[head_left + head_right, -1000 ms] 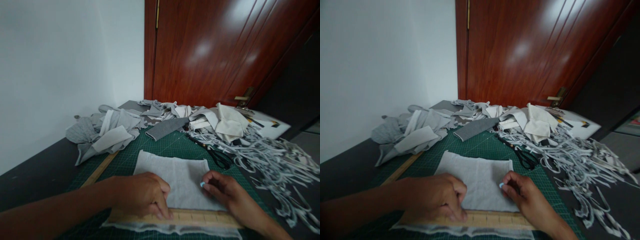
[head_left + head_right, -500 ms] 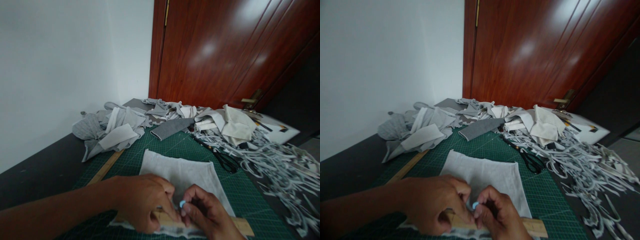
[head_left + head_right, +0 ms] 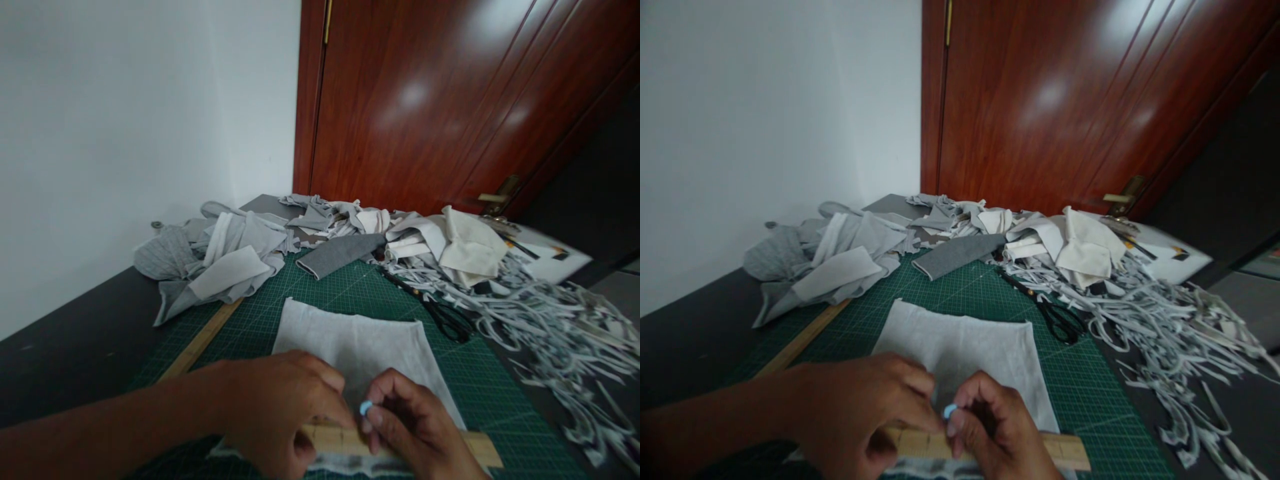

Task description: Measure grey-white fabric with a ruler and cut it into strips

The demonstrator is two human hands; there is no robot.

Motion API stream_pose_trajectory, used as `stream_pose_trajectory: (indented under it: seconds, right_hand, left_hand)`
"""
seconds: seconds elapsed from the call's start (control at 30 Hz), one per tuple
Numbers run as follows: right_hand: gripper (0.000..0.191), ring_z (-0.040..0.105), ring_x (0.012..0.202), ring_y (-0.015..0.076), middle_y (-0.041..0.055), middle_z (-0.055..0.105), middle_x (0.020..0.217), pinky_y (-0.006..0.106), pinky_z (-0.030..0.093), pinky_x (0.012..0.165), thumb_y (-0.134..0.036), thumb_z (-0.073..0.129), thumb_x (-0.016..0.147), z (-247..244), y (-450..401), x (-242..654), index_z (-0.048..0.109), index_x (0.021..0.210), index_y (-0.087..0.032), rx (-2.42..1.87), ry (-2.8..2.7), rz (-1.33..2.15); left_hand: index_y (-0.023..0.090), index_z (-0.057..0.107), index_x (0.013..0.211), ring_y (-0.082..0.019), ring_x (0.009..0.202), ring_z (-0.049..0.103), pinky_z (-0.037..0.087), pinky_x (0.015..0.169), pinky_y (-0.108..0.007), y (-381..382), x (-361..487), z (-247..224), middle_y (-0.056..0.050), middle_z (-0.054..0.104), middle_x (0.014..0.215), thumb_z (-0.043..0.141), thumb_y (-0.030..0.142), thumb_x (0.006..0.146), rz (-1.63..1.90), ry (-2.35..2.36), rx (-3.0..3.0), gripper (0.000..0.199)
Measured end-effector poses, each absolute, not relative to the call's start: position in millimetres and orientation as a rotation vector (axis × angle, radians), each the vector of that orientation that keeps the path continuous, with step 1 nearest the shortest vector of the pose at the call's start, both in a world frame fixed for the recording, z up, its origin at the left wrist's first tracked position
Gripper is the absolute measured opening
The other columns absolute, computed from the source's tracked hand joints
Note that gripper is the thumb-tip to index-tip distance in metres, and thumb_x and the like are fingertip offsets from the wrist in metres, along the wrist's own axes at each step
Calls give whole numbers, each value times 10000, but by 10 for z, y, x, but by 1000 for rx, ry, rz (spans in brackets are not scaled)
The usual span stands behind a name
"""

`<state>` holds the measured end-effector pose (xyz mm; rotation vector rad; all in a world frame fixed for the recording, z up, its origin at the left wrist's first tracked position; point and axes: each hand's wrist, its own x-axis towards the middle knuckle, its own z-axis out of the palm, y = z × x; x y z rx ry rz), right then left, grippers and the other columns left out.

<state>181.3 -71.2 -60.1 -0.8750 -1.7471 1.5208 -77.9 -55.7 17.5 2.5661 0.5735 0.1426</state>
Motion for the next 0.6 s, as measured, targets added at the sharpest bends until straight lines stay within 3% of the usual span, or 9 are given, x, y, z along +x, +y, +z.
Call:
stream_pose_trajectory:
  seconds: [0.2,0.33,0.47,0.6]
  right_hand:
    - [441,596,607,158,24,705,721,262,438,577,-660,634,1047,-664,-706,1823,619,950,-230,-895,-1804,1449]
    - [404,578,593,156,23,704,701,262,416,565,-605,548,1103,-619,-696,1818,596,944,-237,-855,-1991,1281]
    - [331,599,592,162,16,703,704,264,438,567,-527,536,1122,-542,-703,1815,577,954,-245,-897,-2083,1224]
    - [182,653,642,189,40,731,769,283,496,586,-360,608,1095,-546,-746,1741,682,976,-244,-905,-2216,923]
  left_hand:
    - [225,692,913,-161,745,602,454,666,-258,-556,-846,197,9,600,867,699,113,741,143,531,2561,205]
    - [253,833,1052,-142,798,595,436,698,-248,-567,-940,239,10,606,939,710,29,811,141,591,2553,351]
    - [322,871,1135,-149,890,606,434,737,-260,-469,-985,217,16,614,998,849,117,861,91,628,2541,342]
    - [289,881,1125,-184,982,620,451,813,-287,-359,-978,185,-4,605,997,904,193,842,80,519,2572,299]
